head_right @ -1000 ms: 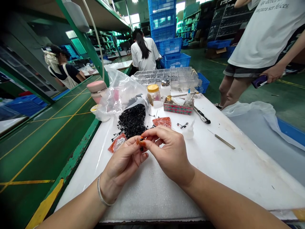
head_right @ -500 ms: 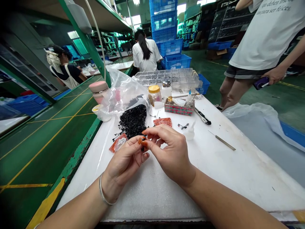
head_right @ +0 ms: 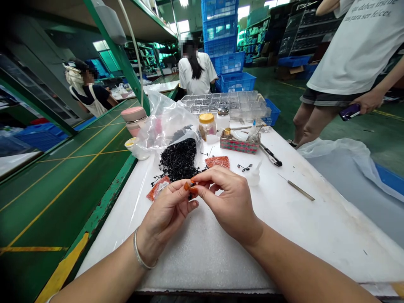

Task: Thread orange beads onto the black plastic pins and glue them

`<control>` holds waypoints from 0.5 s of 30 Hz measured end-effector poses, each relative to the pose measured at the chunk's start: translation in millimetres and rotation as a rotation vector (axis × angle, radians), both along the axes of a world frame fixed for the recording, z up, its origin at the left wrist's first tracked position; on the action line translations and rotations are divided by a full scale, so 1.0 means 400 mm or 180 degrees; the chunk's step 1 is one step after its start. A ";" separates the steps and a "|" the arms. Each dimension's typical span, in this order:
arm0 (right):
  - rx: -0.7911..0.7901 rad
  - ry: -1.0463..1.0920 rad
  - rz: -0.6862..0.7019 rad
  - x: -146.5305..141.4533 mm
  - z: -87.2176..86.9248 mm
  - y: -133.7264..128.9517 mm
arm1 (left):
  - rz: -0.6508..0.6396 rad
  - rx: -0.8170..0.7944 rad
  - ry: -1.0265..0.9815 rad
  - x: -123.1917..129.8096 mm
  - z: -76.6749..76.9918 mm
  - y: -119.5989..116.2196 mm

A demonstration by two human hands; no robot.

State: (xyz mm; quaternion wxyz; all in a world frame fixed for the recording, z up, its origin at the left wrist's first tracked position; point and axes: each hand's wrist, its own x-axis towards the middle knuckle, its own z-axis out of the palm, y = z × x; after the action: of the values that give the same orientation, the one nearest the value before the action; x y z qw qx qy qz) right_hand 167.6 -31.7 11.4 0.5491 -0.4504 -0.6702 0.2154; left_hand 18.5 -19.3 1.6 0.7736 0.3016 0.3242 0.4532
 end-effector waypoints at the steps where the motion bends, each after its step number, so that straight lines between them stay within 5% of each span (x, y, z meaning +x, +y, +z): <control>1: -0.0003 0.0005 -0.0003 0.000 0.000 0.000 | -0.0030 0.0016 0.0000 -0.001 -0.001 0.001; 15: 0.0240 0.0065 0.0111 0.007 0.010 -0.007 | -0.0057 0.0100 -0.0076 -0.001 -0.003 0.005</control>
State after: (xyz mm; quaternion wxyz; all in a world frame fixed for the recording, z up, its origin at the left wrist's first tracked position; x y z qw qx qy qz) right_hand 170.6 -34.4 15.3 0.5687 -0.4154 -0.6800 0.2042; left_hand 18.0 -17.2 0.3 0.7766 0.3112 0.3051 0.4549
